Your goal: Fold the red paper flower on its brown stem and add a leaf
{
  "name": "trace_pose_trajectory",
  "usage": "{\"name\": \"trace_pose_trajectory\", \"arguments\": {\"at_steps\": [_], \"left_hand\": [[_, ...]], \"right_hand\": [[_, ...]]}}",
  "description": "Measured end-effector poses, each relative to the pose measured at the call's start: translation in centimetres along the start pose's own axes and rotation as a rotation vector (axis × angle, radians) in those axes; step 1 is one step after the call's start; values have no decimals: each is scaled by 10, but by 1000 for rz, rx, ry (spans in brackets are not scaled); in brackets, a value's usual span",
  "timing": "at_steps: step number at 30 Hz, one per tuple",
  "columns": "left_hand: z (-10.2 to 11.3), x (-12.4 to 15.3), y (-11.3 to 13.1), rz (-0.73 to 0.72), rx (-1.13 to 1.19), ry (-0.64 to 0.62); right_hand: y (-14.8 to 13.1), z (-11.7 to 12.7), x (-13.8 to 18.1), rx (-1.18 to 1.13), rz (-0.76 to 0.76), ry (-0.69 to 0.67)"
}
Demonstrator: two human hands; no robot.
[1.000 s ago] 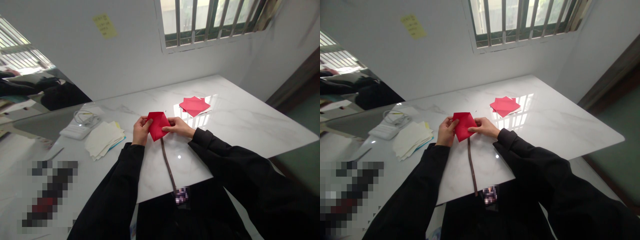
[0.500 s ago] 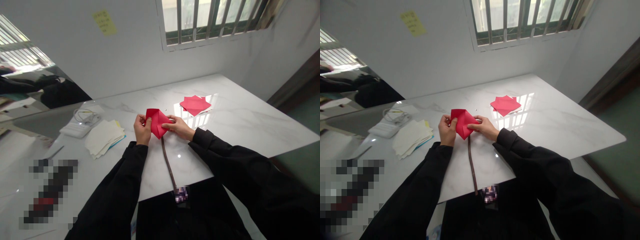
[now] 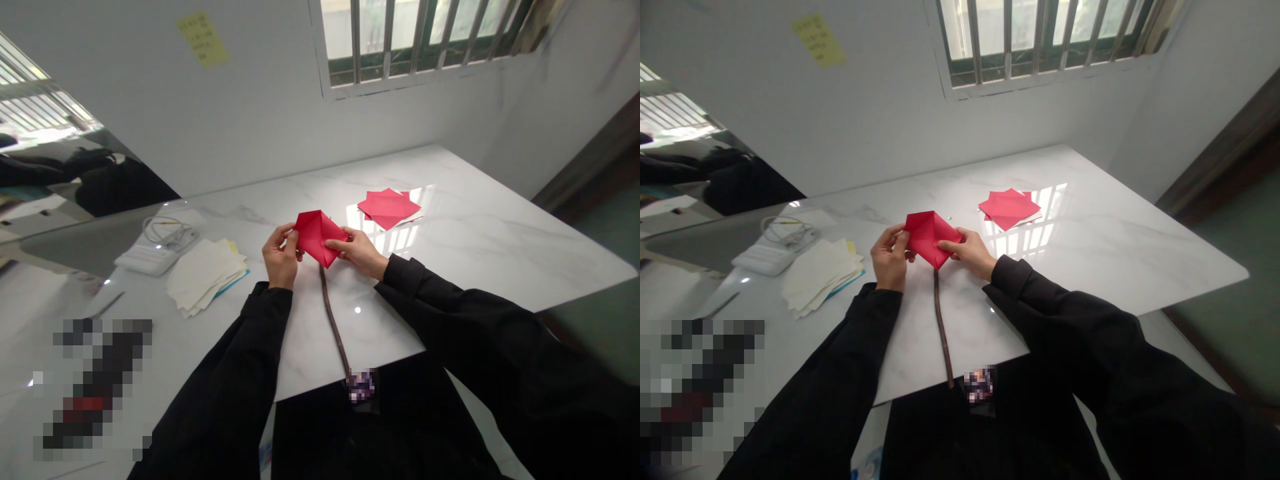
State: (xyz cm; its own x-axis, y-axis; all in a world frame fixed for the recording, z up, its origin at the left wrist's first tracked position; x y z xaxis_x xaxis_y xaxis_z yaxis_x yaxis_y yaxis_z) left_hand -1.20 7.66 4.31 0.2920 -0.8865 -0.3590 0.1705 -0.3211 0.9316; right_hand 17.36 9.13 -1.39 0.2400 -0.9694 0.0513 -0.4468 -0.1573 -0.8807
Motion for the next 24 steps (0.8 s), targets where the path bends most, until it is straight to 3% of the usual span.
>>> {"name": "trace_pose_trajectory", "arguments": {"at_steps": [6, 16, 20, 24], "left_hand": [[-22, 5, -6, 144, 170, -207], [-32, 13, -25, 349, 249, -331], [-38, 16, -19, 310, 239, -370], [-33, 10, -25, 287, 214, -315]], "right_hand": [[0, 3, -2, -50, 12, 20], [-2, 2, -4, 74, 97, -42], [-1, 3, -6, 61, 102, -39], [0, 4, -7, 46, 97, -30]]}}
Point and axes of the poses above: each hand's wrist, its own x-axis away from the middle knuckle, its own z-axis out of the back of the hand, y = z × x, the point moved 10 cm from there along -x, towards the middle knuckle, and after that the axes turned 7 degrees about -x, right-handed, at the moved point
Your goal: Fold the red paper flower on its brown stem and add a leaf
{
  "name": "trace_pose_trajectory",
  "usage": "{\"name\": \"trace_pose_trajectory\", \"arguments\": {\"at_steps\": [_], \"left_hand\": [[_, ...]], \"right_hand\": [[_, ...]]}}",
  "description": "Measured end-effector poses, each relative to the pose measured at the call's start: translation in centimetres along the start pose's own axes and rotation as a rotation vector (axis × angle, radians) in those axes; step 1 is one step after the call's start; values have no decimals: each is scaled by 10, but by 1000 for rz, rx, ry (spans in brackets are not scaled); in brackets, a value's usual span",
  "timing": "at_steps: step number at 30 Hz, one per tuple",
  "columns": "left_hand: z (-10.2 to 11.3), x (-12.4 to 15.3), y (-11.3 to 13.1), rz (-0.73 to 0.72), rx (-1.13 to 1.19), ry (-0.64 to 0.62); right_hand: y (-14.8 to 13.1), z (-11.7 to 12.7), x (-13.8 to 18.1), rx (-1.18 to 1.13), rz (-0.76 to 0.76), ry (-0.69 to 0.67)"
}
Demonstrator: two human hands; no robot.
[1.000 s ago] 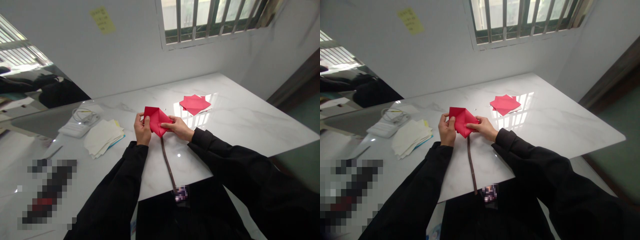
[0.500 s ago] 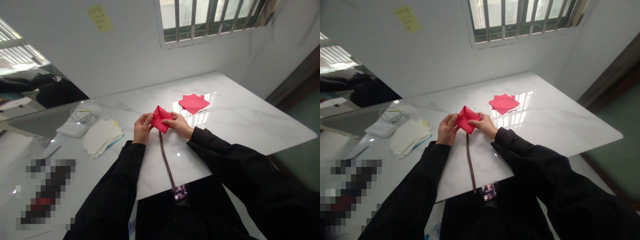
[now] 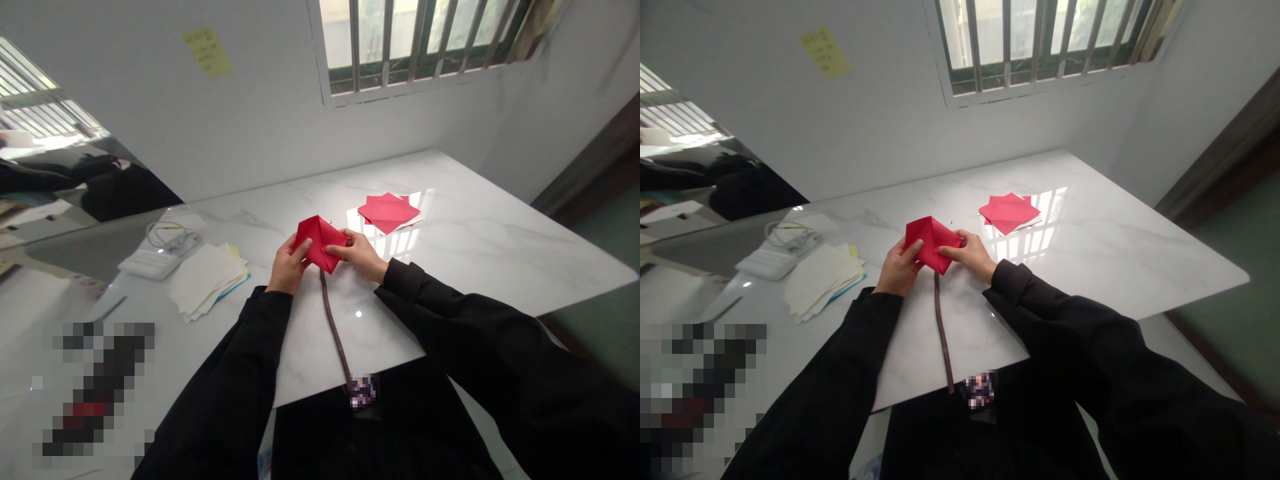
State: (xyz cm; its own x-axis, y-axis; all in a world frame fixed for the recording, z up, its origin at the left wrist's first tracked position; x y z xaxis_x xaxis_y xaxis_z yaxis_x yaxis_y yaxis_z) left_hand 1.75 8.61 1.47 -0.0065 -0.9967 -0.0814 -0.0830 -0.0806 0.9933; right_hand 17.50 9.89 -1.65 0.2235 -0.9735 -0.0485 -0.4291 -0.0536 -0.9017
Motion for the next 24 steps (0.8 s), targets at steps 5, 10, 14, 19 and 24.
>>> {"name": "trace_pose_trajectory", "arguments": {"at_steps": [5, 10, 14, 19, 24], "left_hand": [[25, -8, -2, -44, -72, 159], [38, -6, 9, -172, -221, 264], [45, -5, 9, -171, -194, 330], [40, -7, 3, -124, -91, 281], [40, -4, 16, -246, -214, 316]], "right_hand": [[2, 2, -1, 25, -10, 11], [1, 0, 0, 34, -15, -8], [-1, -4, 2, 43, -15, -35], [-4, -9, 3, 114, -6, -85], [-6, -10, 4, 162, 13, -92]]}}
Point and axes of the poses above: each hand's wrist, its own x-axis away from the middle knuckle, its own z-axis out of the back of the hand, y = z × x, the point moved 10 cm from there along -x, towards the middle knuckle, and after that the axes turned 7 degrees about -x, right-handed, at the moved point
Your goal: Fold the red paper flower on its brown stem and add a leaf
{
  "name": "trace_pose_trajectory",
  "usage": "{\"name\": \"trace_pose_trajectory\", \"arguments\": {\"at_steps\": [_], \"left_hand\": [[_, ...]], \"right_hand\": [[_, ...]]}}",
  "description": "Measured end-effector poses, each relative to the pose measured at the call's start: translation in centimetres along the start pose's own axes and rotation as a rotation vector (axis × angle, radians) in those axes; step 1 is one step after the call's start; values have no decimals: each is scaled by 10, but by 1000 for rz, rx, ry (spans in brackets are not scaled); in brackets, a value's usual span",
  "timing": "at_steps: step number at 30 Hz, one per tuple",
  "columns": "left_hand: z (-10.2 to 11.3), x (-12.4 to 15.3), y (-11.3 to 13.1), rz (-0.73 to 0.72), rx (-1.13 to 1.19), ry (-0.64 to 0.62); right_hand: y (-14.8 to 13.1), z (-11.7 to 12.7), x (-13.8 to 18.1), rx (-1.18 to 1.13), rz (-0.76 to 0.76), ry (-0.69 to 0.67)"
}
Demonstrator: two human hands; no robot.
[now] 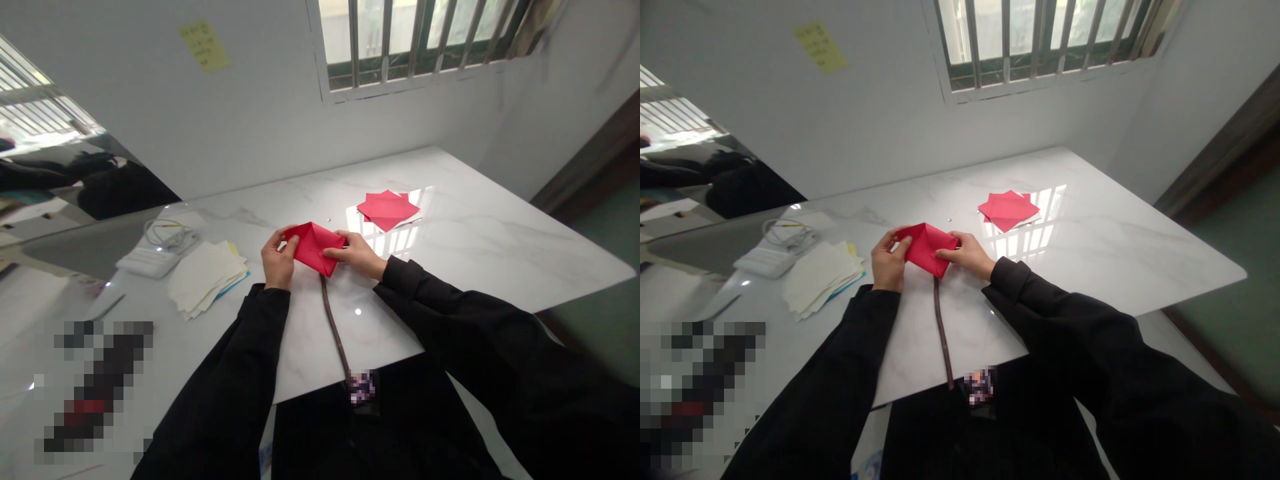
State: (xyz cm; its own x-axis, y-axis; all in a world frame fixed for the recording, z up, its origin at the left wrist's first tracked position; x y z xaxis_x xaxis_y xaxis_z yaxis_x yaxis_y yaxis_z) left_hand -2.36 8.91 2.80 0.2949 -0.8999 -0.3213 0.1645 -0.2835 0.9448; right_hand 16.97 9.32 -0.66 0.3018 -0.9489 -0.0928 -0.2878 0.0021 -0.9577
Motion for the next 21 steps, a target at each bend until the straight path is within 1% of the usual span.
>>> {"name": "trace_pose_trajectory", "arguments": {"at_steps": [2, 5, 7, 11, 17, 21], "left_hand": [[-2, 1, 8, -54, -19, -13], [-11, 6, 24, -136, -61, -85], [-19, 10, 29, -134, -84, -148], [-26, 14, 22, -12, 7, -202], [-34, 16, 8, 62, 72, -310], [-40, 20, -8, 241, 187, -382]], "right_hand": [[0, 1, 0, 8, 6, 11], [0, 3, 0, 12, 6, 22], [-1, 4, 1, 13, 4, 25], [-3, 4, 1, 29, 9, 30], [-2, 2, 0, -11, 21, 15], [-1, 4, -1, -30, 24, 28]]}}
Point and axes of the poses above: each hand's wrist, its own x-axis away from the middle knuckle, its own z-axis out of the back of the hand, y = z × x, the point moved 10 cm from there along -x, towards the middle knuckle, and after that the axes turned 7 degrees about -x, right-handed, at the moved point
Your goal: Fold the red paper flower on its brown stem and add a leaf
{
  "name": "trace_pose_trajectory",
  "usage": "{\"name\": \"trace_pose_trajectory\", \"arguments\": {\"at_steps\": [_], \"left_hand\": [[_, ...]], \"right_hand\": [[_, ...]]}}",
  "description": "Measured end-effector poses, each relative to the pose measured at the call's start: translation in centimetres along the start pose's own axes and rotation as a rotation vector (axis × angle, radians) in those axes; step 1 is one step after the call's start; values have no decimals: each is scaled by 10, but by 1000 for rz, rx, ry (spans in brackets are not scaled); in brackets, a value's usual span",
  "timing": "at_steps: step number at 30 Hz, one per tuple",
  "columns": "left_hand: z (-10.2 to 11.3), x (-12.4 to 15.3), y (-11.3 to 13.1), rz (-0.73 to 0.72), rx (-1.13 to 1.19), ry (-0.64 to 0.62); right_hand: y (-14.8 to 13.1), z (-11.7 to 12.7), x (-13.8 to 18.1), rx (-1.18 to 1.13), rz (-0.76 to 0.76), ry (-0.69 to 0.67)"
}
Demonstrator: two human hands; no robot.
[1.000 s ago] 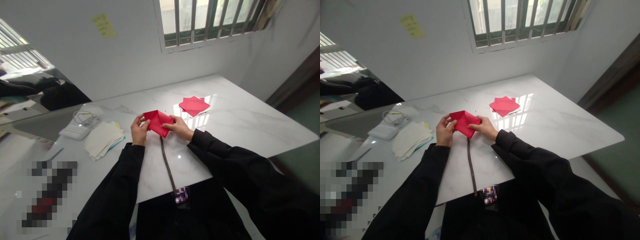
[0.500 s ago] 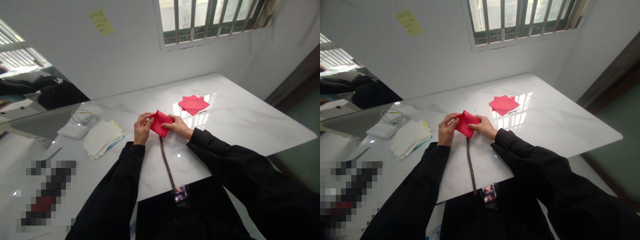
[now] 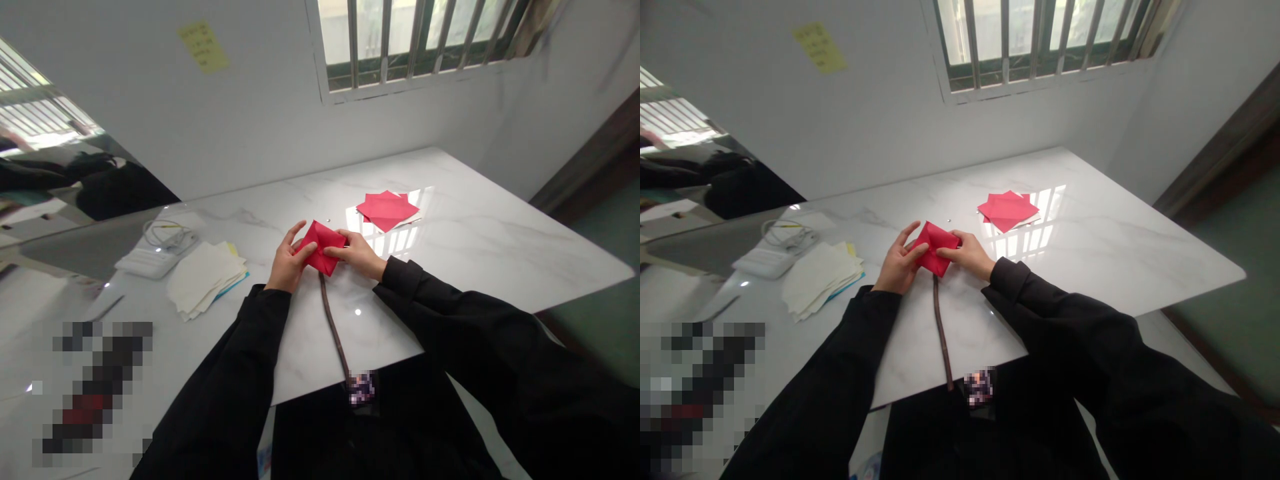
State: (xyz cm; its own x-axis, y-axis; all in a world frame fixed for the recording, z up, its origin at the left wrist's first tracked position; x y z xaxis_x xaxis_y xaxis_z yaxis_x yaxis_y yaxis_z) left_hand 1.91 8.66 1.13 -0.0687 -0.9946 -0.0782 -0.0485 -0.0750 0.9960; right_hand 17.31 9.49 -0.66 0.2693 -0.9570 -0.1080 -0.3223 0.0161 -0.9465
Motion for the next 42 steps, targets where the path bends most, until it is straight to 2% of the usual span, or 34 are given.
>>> {"name": "trace_pose_trajectory", "arguments": {"at_steps": [4, 13, 25, 29, 36, 42], "left_hand": [[-2, 1, -11, 105, 72, -14], [-2, 5, -12, 162, -30, -21], [5, -3, -4, 47, 66, 27], [8, -3, -4, 38, 67, 55], [5, -4, -9, 63, 76, 26], [6, -5, -9, 54, 59, 52]], "right_hand": [[-1, 0, 0, -26, 0, -1], [-4, -2, -1, -20, 2, -17], [-5, -9, 0, 121, 53, -112], [-20, -11, 4, 238, 165, -120], [-39, -21, 13, 446, 348, -176], [-31, -25, 12, 513, 307, -232]]}}
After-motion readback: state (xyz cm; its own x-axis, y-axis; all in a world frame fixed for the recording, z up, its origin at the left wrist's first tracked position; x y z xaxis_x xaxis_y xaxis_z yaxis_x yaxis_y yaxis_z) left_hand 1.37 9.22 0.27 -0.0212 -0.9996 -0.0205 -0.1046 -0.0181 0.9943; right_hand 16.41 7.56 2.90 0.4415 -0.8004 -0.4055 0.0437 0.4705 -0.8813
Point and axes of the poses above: each hand's wrist, its own x-axis away from the middle knuckle, its own z-axis out of the back of the hand, y = z × x, the point moved 10 cm from there along -x, towards the middle knuckle, and after that the axes turned 7 degrees about -x, right-handed, at the moved point
